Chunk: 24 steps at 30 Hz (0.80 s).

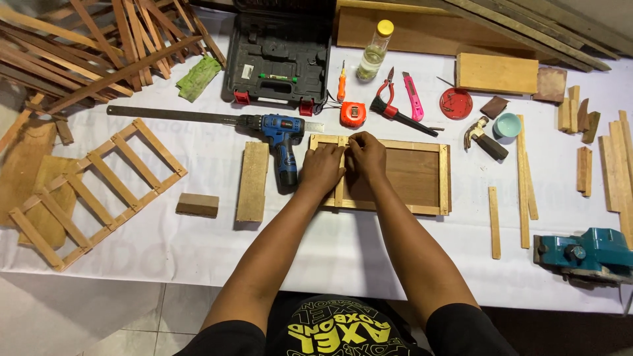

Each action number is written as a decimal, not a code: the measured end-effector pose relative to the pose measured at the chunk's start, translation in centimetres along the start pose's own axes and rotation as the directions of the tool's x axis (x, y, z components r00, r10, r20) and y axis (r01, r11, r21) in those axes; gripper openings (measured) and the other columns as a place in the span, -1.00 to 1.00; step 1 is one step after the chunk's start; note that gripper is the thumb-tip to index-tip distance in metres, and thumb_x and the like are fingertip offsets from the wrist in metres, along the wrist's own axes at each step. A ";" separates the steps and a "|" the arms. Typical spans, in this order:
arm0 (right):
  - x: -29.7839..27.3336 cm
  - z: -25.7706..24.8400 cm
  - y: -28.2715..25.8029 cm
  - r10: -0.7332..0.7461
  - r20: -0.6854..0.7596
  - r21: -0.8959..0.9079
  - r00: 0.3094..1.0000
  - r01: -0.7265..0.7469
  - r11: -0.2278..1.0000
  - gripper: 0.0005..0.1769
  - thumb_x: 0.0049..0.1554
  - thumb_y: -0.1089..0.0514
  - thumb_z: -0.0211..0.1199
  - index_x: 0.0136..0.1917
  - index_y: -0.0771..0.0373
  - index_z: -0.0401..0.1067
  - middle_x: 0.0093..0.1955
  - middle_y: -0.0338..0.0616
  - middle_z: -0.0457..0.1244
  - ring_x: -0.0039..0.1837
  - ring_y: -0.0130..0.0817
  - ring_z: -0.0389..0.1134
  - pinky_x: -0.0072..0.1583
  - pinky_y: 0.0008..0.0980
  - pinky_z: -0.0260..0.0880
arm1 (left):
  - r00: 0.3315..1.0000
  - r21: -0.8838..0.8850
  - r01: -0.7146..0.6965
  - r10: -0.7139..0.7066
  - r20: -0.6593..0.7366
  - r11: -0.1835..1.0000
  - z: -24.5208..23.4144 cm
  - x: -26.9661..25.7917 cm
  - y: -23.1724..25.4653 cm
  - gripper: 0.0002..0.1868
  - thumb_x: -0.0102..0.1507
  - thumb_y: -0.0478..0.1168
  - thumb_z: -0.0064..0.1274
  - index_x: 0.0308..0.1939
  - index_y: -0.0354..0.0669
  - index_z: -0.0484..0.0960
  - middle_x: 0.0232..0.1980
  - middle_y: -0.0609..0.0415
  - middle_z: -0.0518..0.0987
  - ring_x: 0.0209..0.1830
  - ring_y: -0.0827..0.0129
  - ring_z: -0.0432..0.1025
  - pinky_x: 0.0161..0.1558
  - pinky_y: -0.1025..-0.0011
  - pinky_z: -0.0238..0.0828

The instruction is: The recorder is assembling and measuring a wooden frame structure using various hand and power tools.

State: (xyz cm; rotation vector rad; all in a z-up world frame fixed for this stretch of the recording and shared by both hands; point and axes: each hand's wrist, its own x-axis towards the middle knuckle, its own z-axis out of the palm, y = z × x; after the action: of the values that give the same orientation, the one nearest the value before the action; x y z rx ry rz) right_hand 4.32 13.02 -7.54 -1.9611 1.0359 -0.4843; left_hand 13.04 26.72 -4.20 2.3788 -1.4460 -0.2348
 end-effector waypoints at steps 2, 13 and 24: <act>0.2 0.3 -0.1 -0.164 -0.039 -0.050 0.986 0.162 0.985 -0.79 0.17 0.04 0.33 -0.03 0.20 0.58 -0.09 -0.04 0.44 -0.07 -0.20 0.50 0.01 -0.29 0.47 | 0.999 0.010 -0.035 0.035 -0.010 0.999 0.6 -0.2 -0.4 -0.35 0.09 -0.03 0.32 0.24 -0.09 0.56 0.13 0.03 0.58 0.12 0.14 0.48 0.07 0.13 0.28; 1.0 0.7 -1.5 -0.250 0.040 -0.232 0.967 0.252 0.939 -0.76 0.17 -0.04 0.33 -0.03 0.14 0.60 -0.05 -0.08 0.41 0.05 -0.06 0.42 0.10 -0.14 0.40 | 0.990 0.013 0.012 -0.014 0.141 1.000 0.4 0.5 -0.8 -0.37 0.14 0.06 0.30 0.24 -0.05 0.58 0.13 0.09 0.59 0.13 0.20 0.46 0.14 0.15 0.18; 0.1 0.2 -3.2 -0.220 0.040 -0.257 0.975 0.222 0.940 -0.77 0.17 -0.05 0.30 -0.02 0.10 0.59 -0.05 -0.15 0.40 0.04 -0.07 0.39 0.05 -0.12 0.38 | 0.985 0.052 0.006 -0.015 0.172 0.999 0.2 0.7 -0.6 -0.41 0.15 0.06 0.28 0.22 -0.05 0.59 0.08 0.10 0.60 0.09 0.21 0.49 0.13 0.13 0.17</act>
State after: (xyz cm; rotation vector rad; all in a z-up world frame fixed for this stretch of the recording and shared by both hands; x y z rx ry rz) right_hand 6.10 13.99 -5.03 -2.3278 0.9123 -0.4773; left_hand 13.78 26.28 -4.55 2.4595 -1.5330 -0.4212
